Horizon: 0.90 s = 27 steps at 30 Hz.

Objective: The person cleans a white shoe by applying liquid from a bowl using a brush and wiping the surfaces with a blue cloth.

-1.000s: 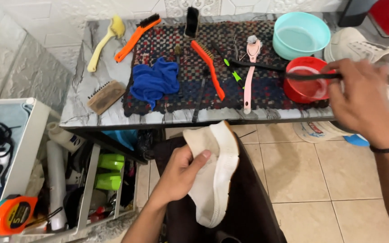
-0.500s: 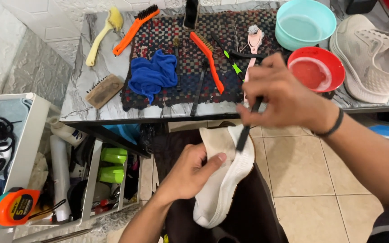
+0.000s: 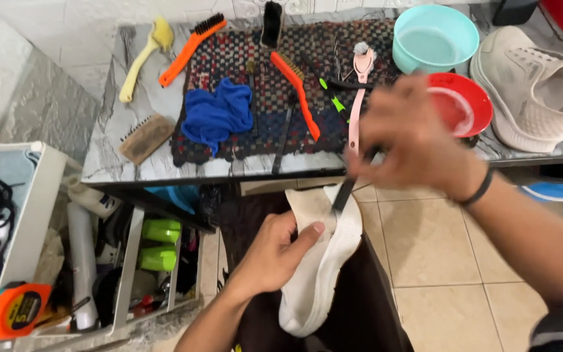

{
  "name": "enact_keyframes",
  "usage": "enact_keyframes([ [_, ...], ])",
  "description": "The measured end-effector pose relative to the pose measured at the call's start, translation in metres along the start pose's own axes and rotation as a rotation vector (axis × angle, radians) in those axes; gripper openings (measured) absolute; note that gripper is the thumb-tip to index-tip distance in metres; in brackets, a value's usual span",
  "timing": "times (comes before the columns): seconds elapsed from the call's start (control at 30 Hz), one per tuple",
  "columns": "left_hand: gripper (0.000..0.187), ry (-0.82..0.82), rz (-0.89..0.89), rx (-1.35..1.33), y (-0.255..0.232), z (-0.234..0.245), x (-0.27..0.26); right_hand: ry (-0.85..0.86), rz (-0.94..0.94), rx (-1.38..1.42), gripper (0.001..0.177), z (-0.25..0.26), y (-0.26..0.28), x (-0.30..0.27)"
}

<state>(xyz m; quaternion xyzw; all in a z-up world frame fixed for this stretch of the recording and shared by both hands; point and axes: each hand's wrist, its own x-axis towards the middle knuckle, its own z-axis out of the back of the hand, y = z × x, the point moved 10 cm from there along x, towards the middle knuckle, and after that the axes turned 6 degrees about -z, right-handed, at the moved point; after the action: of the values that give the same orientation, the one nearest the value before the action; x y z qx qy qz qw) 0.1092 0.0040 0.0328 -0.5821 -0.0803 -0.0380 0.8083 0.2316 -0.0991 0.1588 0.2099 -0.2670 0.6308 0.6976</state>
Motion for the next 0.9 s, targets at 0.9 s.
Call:
enact_keyframes([
  [0.9,0.042,-0.130,0.070,-0.086,0.028,0.024,-0.009,0.353,-0.761,-0.779,0.037,-0.004,-0.259,-0.148],
])
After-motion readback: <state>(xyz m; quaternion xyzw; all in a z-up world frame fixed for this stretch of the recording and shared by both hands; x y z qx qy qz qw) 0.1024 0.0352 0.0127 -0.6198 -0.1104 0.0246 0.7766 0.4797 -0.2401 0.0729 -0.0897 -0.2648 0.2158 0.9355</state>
